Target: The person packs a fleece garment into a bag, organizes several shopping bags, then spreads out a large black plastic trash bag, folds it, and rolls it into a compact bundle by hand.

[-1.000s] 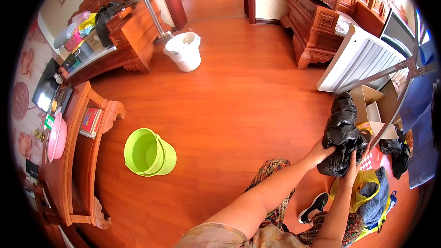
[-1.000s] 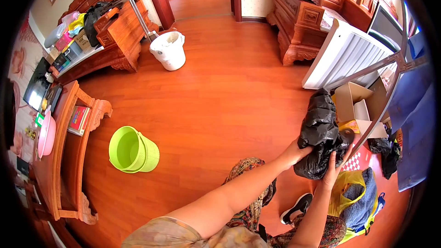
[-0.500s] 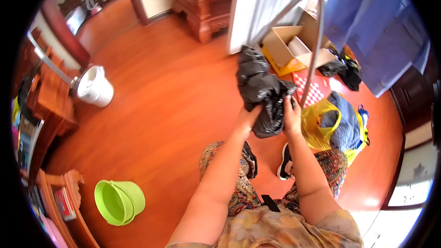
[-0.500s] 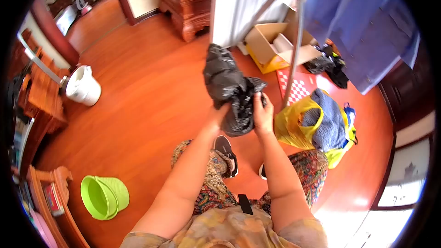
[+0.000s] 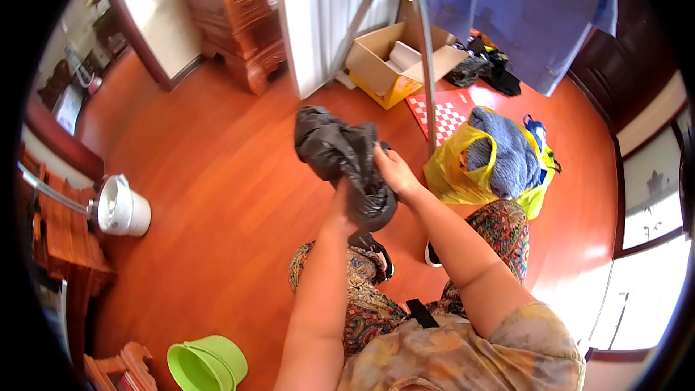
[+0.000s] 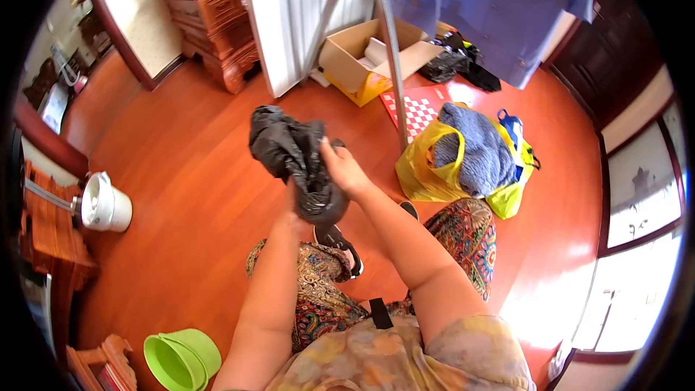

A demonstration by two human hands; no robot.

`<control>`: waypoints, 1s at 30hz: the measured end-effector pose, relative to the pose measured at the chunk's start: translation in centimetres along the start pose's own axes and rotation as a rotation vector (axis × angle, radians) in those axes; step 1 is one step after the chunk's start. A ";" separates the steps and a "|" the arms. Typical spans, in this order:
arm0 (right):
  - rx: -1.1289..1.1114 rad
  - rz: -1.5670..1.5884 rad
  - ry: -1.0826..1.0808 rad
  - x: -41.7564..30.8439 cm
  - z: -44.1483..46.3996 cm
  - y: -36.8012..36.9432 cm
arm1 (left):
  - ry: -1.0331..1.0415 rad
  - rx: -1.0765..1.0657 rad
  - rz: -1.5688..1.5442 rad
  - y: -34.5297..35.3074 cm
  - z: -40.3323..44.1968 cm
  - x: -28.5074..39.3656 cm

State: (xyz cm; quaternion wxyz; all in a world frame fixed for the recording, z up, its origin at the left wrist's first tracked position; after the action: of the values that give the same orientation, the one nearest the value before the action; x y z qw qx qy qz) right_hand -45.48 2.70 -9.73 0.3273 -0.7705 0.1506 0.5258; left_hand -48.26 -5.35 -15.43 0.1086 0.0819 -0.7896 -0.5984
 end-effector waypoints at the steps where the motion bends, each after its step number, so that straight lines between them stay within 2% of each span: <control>1: 0.020 -0.148 -0.030 -0.3 0.5 -0.2 | -0.014 -0.036 -0.006 0.5 -0.2 0.0; 3: 0.056 -0.366 -0.094 -2.7 -0.4 -0.7 | -0.006 -0.049 0.016 0.9 -0.1 0.2; 4: 0.008 -0.284 -0.150 -2.9 -0.3 -0.2 | -0.025 -0.047 0.024 0.9 -0.2 0.0; 6: 0.181 -0.390 -0.210 -2.8 0.6 -0.6 | 0.128 0.051 0.122 0.5 -0.9 1.0; 8: 0.308 -0.428 -0.329 -3.4 -0.2 -0.7 | 0.117 0.022 0.165 0.4 -0.9 1.1; 12: 0.255 -0.353 -0.312 -2.6 -0.1 -0.4 | 0.162 0.045 0.201 -0.6 -0.8 1.7; 14: 0.229 -0.299 -0.308 -2.7 -0.5 -0.4 | 0.162 -0.021 0.209 -0.7 -0.2 1.9; 15: 0.257 -0.317 -0.345 -3.0 -0.7 -0.5 | 0.133 0.007 0.056 -0.3 -0.5 1.8; 17: 0.321 -0.420 -0.452 -3.3 -0.6 -0.7 | 0.126 -0.009 0.049 0.0 -0.4 1.8; 19: 0.394 -0.436 -0.448 -3.7 -1.1 -1.1 | 0.119 -0.026 0.042 0.5 -0.3 1.6; 22: 0.524 -0.464 -0.480 -3.0 -0.9 -0.9 | 0.165 -0.036 0.043 0.8 -0.1 1.9; 24: 0.583 -0.474 -0.515 -2.7 -0.8 -1.0 | 0.304 -0.040 0.075 0.4 -0.2 3.2; 25: 0.382 -0.216 -0.412 -1.7 0.2 -0.6 | 0.305 -0.045 0.076 0.6 -0.1 3.3; 27: -0.014 0.209 -0.255 -1.2 0.4 1.0 | 0.474 -0.003 0.078 0.7 -0.7 4.9; 28: -0.018 0.209 -0.256 -0.9 0.0 0.9 | 0.478 -0.002 0.078 0.9 -0.8 5.0; 30: -0.245 0.568 -0.174 0.3 -1.3 2.7 | 0.598 -0.034 0.133 1.6 -1.4 5.8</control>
State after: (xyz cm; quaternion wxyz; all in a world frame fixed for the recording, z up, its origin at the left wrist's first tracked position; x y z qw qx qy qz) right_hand -46.01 -0.13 -10.59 0.0837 -0.6836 0.2667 0.6742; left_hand -53.45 -7.76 -13.12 0.3766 0.2005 -0.7161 -0.5525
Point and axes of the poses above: each hand's wrist, its own z-axis towards the middle knuckle, its own y-axis out of the palm, x = y × z, the point moved 8 cm from there along z, towards the middle knuckle, and after that the axes turned 15 degrees about -z, right-handed, at the moved point
